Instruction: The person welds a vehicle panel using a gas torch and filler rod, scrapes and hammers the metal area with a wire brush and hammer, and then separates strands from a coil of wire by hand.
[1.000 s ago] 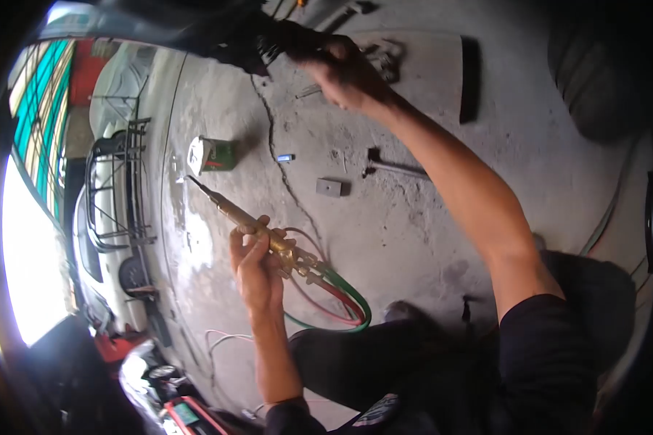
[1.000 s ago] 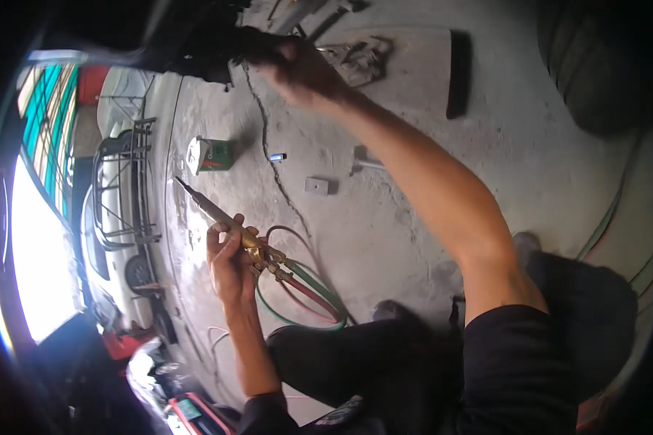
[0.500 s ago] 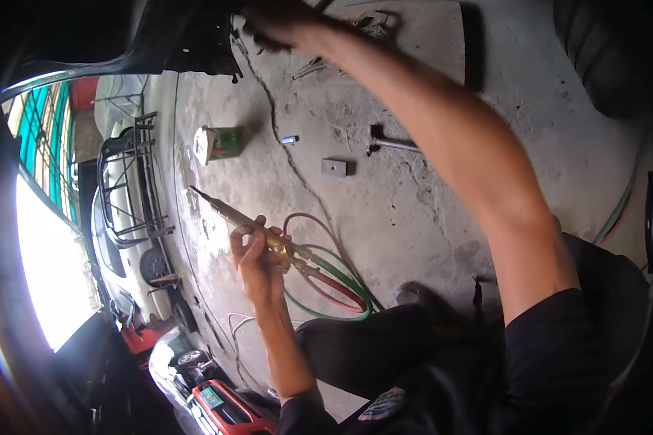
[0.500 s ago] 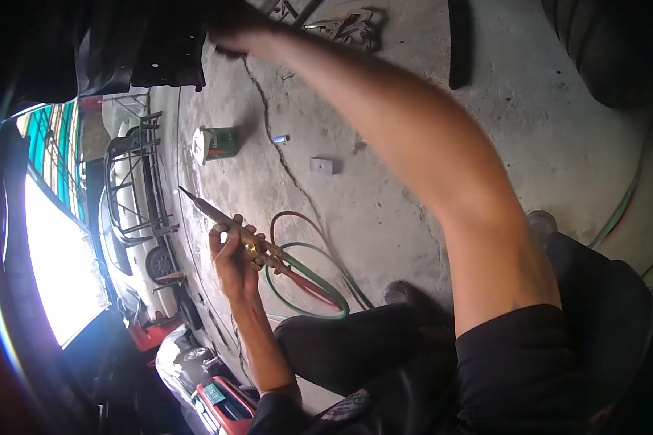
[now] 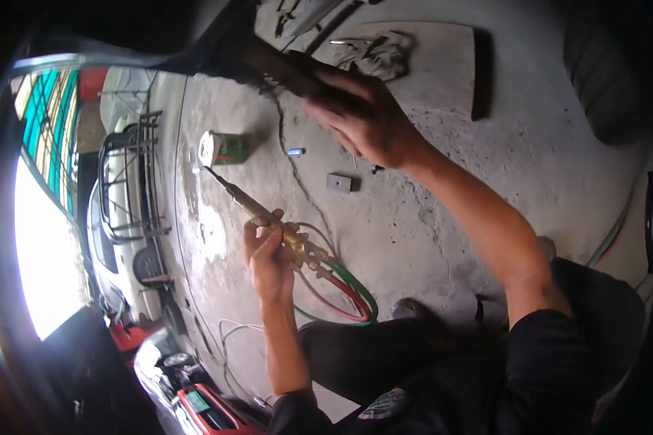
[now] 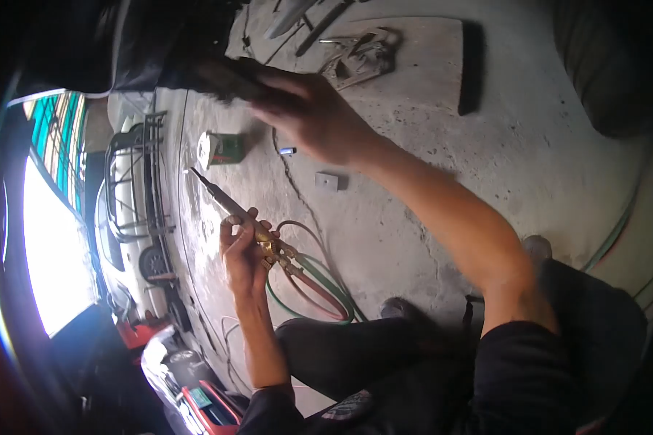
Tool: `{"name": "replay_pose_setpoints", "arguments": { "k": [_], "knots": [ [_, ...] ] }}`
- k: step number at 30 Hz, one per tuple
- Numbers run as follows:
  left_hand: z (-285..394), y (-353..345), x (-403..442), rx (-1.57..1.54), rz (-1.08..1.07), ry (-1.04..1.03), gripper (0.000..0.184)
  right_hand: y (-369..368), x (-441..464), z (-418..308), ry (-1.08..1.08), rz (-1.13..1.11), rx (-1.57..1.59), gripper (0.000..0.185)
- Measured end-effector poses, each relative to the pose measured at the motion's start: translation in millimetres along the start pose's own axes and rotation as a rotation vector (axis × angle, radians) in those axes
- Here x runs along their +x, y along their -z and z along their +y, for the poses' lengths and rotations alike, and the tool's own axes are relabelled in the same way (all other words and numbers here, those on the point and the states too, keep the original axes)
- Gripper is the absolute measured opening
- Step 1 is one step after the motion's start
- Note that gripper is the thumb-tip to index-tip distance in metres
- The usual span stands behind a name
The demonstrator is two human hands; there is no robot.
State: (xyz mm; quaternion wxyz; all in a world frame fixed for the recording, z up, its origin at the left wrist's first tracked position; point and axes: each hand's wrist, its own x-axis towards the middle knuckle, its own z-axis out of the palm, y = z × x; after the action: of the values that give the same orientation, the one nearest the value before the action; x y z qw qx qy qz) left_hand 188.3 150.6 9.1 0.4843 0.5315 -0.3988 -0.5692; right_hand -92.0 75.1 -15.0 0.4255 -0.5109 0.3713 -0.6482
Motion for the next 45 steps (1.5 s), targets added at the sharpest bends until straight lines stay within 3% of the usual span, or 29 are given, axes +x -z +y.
{"name": "replay_pose_setpoints", "arguments": {
  "k": [5,10,12,14,17,21,22,24,27,29,32,33,36,39,42,45],
  "knots": [
    [2.6,-2.9,0.1,0.039,0.064,-0.051,0.028,11.4,25.0,10.6,-0.076,0.009,-0.204,0.06],
    [4.7,-8.2,-1.7,0.01,0.041,-0.027,0.027,14.9,-6.7,7.1,0.056,-0.045,0.109,0.043],
    [6.9,-9.3,-7.0,-0.009,0.033,-0.038,0.026,18.4,20.1,25.7,-0.128,-0.064,0.219,0.036],
    [5.4,-4.2,-10.3,-0.003,0.03,-0.051,0.026,9.4,70.3,55.1,0.142,0.066,0.068,0.032],
    [8.8,-14.5,-12.4,0.019,0.021,-0.047,0.027,8.6,141.1,72.9,0.439,0.218,-0.129,0.043],
    [8.5,-12.1,-20.0,0.009,0.006,-0.049,0.028,-8.9,158.1,92.5,0.551,0.323,-0.217,0.048],
    [7.8,-9.3,-21.1,0.001,0.004,-0.052,0.028,-8.9,138.6,84.6,0.481,0.272,-0.155,0.042],
    [6.2,-11.5,-9.4,-0.019,0.004,-0.07,0.028,-6.2,69.2,43.1,0.019,0.059,0.178,0.036],
    [5.0,-10.9,-6.6,-0.031,0.042,-0.047,0.027,-20.1,-23.4,41.6,-0.258,0.083,0.417,0.037],
    [6.5,-12.2,0.0,-0.036,0.04,-0.026,0.027,-26.4,-62.5,48.6,-0.147,0.046,0.539,0.054],
    [5.2,-7.2,3.1,-0.023,0.052,-0.034,0.027,-27.2,-69.7,53.3,-0.17,0.119,0.509,0.065],
    [2.8,-7.4,4.3,-0.022,0.058,-0.046,0.028,-33.3,-54.2,57.1,-0.193,0.132,0.586,0.05],
    [7.2,-12.8,-0.9,-0.043,0.05,-0.072,0.028,-66.2,14.5,57.0,-0.238,0.139,0.697,0.037],
    [15.8,-12.5,-4.9,-0.031,0.045,-0.049,0.025,-90.6,-16.4,47.5,-0.292,0.219,0.781,0.035],
    [14.4,-11.1,-11.8,-0.024,0.103,-0.046,0.026,-79.3,-72.7,58.3,-0.277,0.246,0.532,0.035],
    [24.8,-5.4,-12.1,-0.049,0.118,-0.07,0.027,-48.1,-91.4,140.0,-0.581,0.118,0.065,0.034]
  ]
}}
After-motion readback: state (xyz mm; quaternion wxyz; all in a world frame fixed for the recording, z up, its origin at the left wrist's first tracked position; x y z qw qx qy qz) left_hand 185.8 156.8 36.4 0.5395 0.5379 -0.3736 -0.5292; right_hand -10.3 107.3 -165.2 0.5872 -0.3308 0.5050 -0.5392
